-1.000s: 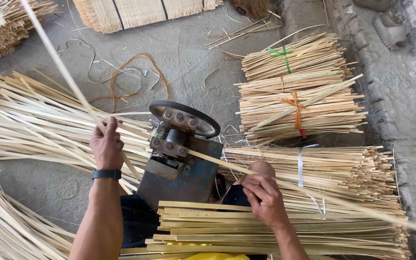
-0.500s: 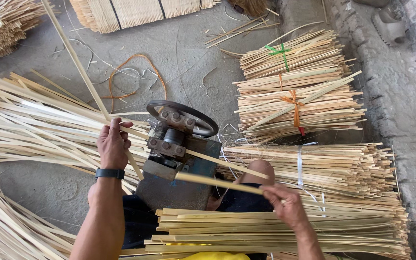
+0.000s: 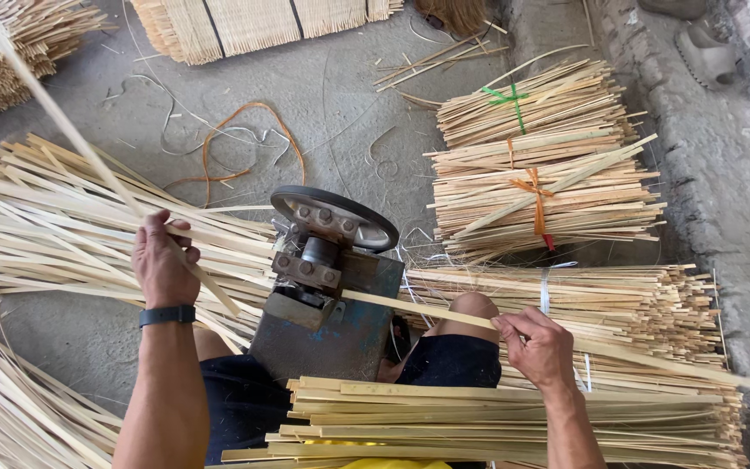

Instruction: The person sits on the floor and feeds long bamboo strips through a grinding machine to smooth or shape them. They handle the strips one at a time, guiding them through the machine and stacking the processed strips on their lap.

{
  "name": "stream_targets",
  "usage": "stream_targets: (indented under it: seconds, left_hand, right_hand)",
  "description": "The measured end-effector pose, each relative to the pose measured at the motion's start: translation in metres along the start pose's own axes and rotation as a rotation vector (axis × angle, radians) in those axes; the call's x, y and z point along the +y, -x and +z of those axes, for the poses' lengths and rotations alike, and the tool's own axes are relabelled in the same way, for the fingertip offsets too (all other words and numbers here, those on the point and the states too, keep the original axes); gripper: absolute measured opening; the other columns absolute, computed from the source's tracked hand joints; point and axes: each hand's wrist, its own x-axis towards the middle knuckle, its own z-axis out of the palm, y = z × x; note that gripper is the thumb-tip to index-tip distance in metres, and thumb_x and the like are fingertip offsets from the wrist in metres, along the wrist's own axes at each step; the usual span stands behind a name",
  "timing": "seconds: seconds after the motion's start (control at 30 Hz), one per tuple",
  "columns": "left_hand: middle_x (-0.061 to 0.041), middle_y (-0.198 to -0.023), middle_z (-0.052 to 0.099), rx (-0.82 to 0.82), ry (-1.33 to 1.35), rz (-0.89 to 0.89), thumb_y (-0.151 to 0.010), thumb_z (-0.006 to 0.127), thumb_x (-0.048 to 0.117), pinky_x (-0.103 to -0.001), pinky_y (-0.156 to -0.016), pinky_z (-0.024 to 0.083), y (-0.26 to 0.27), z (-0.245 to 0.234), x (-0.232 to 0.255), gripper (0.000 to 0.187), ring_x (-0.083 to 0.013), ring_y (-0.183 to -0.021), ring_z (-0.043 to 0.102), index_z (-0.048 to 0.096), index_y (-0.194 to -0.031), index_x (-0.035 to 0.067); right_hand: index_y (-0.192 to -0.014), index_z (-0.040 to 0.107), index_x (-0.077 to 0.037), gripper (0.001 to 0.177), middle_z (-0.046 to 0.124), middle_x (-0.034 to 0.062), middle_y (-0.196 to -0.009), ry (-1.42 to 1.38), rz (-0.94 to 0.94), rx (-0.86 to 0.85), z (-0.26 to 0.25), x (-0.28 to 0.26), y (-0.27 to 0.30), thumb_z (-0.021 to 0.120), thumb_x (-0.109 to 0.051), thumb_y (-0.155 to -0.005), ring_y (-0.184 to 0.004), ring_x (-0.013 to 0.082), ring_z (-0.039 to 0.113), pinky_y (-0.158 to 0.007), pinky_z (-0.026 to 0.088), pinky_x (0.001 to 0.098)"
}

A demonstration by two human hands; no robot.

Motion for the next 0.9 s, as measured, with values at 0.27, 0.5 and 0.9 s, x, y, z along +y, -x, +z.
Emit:
stream_targets:
  seconds: [0.27,0.5,0.9]
  left_hand:
    - [0.002,-0.079,0.051,0.056,0.093,-0.028,-0.113,0.042,0.045,-0.025,-0.054,0.048,0.003,-0.010,-0.010,0.034,-0.0085,-0.066,0.051,0.050,-0.124,0.013]
    - [-0.003,-0.087,0.068,0.026,-0.078,-0.099,-0.105,0.060,0.045,-0.018,-0.042,0.035,0.017,0.015,-0.027,0.035,-0.0044,-0.057,0.045,0.054,-0.110,0.011]
    - [-0.008,-0.096,0.074,-0.075,-0.111,-0.107,-0.110,0.056,0.031,-0.019,-0.044,0.039,0.025,0.035,-0.038,0.022,-0.0051,-0.062,0.047,0.055,-0.103,0.010]
  right_hand:
    - [-0.093,0.085,-0.017,0.021,0.076,0.0009,-0.077,0.112,0.095,-0.121,0.024,-0.016,-0.003,0.071,-0.033,-0.093,-0.045,0.0120,0.063,-0.032,0.045,0.0265]
    - [-0.104,0.078,-0.013,0.020,0.076,0.0070,-0.106,-0.004,-0.375,0.060,0.047,-0.079,-0.004,0.069,-0.027,-0.093,-0.102,0.0231,0.072,-0.094,0.059,0.0457]
    - [-0.087,0.083,-0.013,0.020,0.079,-0.0003,-0.085,-0.308,0.168,-0.622,0.017,-0.035,0.058,0.078,-0.032,-0.082,-0.078,0.0159,0.075,-0.071,0.062,0.0344]
